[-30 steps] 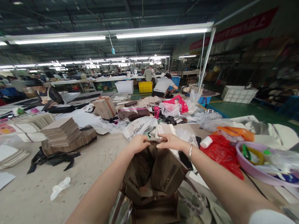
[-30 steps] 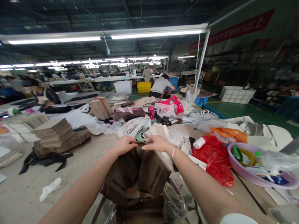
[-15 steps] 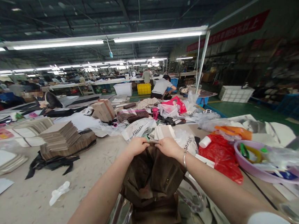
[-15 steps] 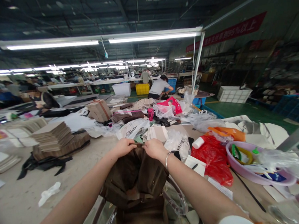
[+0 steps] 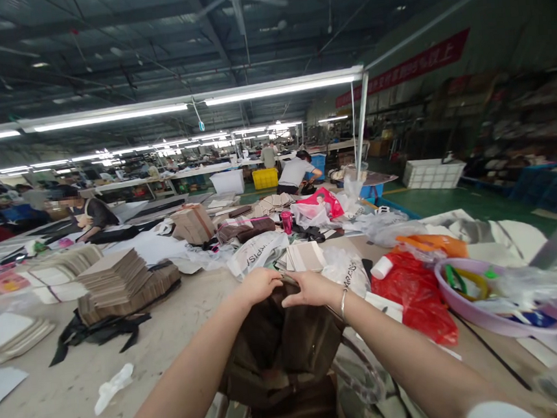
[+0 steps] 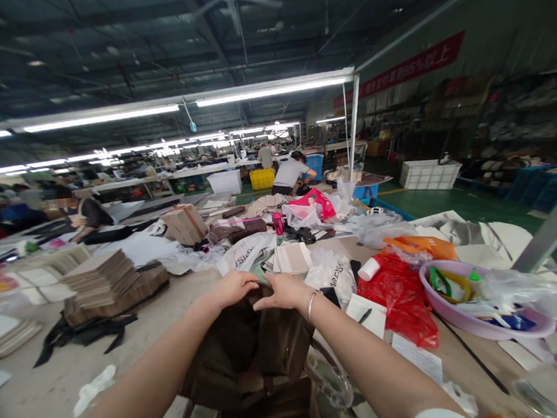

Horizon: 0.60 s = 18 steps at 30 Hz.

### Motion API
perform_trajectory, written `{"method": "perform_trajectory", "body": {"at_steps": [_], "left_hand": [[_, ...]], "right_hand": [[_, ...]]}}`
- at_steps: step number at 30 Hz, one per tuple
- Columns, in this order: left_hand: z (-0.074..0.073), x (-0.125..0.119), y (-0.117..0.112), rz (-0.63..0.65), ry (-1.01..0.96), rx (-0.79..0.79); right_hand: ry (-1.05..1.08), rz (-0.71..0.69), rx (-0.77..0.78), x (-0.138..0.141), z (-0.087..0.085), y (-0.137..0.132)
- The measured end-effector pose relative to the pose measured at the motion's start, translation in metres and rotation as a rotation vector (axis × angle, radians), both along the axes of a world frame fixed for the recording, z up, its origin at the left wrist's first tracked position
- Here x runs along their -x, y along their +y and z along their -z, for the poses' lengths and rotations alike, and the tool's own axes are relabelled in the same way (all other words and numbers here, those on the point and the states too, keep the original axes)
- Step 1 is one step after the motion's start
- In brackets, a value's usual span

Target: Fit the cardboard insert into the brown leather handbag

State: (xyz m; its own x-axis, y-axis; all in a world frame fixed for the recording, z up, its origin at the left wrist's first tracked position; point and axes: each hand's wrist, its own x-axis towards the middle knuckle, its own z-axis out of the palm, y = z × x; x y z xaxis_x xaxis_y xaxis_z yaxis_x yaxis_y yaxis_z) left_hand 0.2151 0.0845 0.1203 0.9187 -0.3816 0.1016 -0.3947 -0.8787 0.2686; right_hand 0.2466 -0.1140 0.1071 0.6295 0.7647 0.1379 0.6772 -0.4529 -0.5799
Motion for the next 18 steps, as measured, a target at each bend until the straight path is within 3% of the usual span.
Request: {"method": "perform_trajectory", "body": {"at_steps": [2,5,8,10,14,16,18], "left_hand": [[0.001,0.0,-0.001,-0.061,-0.031,-0.046],[0.004,0.002,-0.001,-0.112,-0.048,-0.053],[0.001,0.008,0.0,-0.157,-0.049,-0.006],[-0.008,0.015,0.005,-0.202,-0.07,0.072],[-0.056,0.036,0.026,-0.345,-0.214,0.375],[-0.087,0.047,0.04,-0.451,-0.319,0.595],[-0.113,0.057,0.052,-0.526,-0.405,0.769]], "right_hand": [[0.105,-0.021,-0.104,0.001,0.002,-0.008],[0.279,0.055,-0.325,0.002,0.009,-0.031],[0.506,0.246,-0.572,0.006,0.027,-0.067],[0.668,0.393,-0.687,0.014,0.046,-0.095],[0.909,0.488,-0.744,0.041,0.092,-0.138],[0.994,0.507,-0.719,0.056,0.109,-0.142],[1.043,0.469,-0.702,0.07,0.117,-0.13]]}}
